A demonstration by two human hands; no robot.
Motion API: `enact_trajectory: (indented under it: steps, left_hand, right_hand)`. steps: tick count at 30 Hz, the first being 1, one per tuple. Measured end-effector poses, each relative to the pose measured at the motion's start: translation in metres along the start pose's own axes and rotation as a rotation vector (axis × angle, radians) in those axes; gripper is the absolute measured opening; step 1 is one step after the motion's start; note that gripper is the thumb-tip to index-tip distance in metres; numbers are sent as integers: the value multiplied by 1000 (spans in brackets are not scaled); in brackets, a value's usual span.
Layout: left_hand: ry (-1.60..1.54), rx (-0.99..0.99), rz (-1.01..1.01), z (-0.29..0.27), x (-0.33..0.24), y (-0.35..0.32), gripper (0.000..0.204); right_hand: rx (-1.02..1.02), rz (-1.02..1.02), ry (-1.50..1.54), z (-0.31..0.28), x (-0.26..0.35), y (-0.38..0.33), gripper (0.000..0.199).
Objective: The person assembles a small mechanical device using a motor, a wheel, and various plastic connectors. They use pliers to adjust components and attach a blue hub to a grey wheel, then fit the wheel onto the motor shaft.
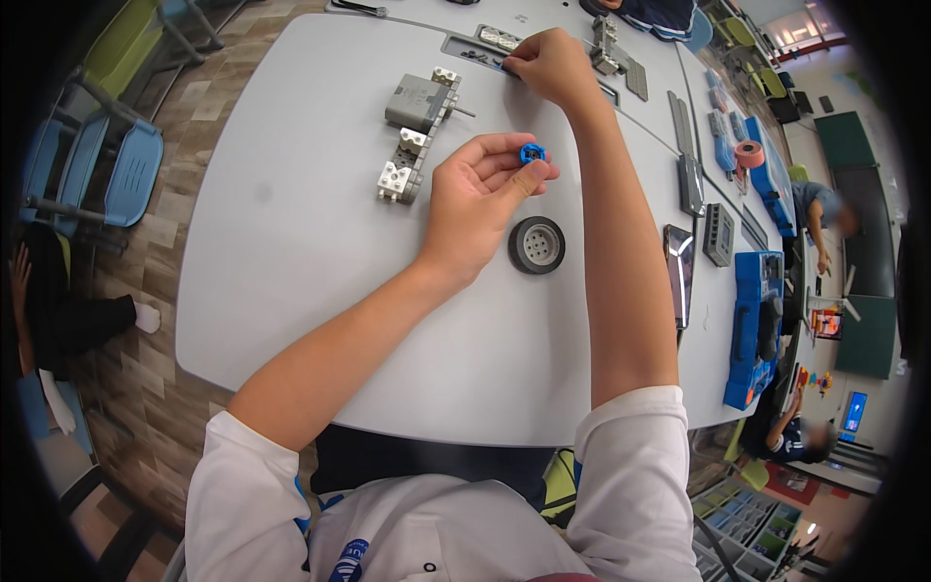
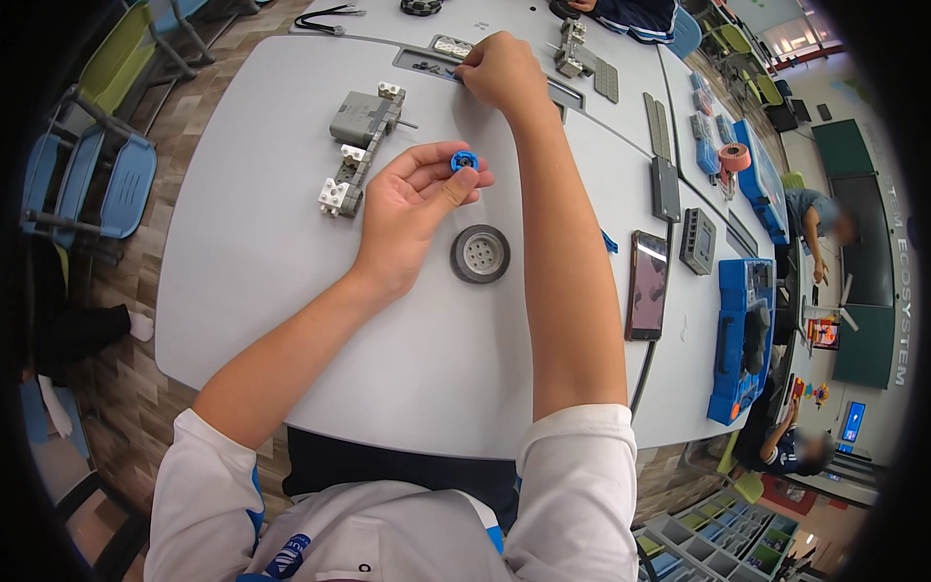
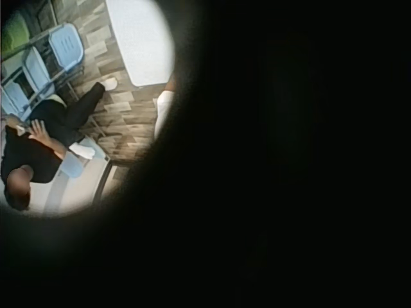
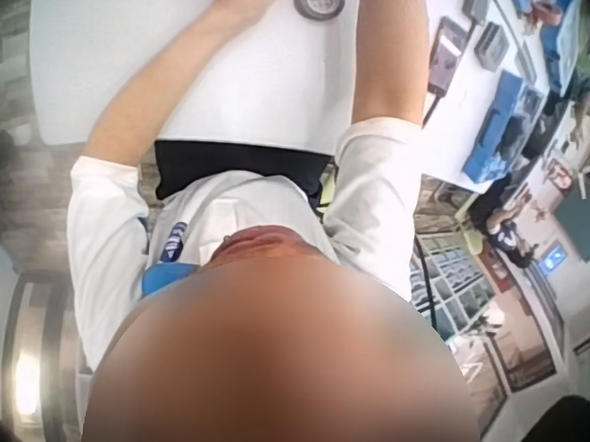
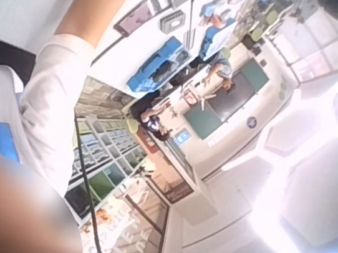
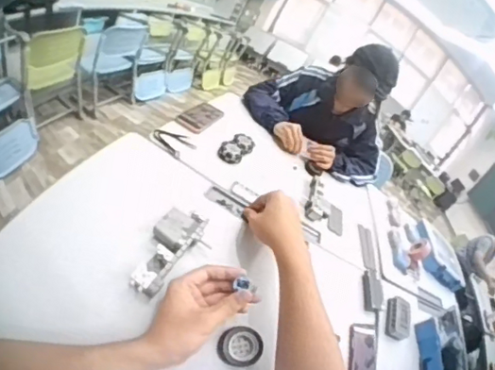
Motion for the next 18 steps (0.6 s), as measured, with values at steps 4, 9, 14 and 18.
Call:
enact_trajectory:
  steps: [4,9,14,18]
  left_hand:
    - [-16,10,-21,1,2,-1,42]
    - [4,20,-6,1,1,-2,45]
    - [55,8,29,-1,-2,0,42]
    - [21,-20,34,-2,-3,0,39]
  right_hand:
    - [87,-58,-85,4,5,13,21]
    - [153,-70,-115,7,9,17,20]
    - [74,-79,26,-16,17,-5,25]
    - [-139,-68,372,-64,13,-76,24]
Point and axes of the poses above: each hand's wrist, its own y-axis towards the middle knuckle, its own z-axis out of the palm, x = y × z, the point moved 8 cm from there along y, towards the middle knuckle, and after that the axes turned 1 degree about z, right-handed, at the moved point
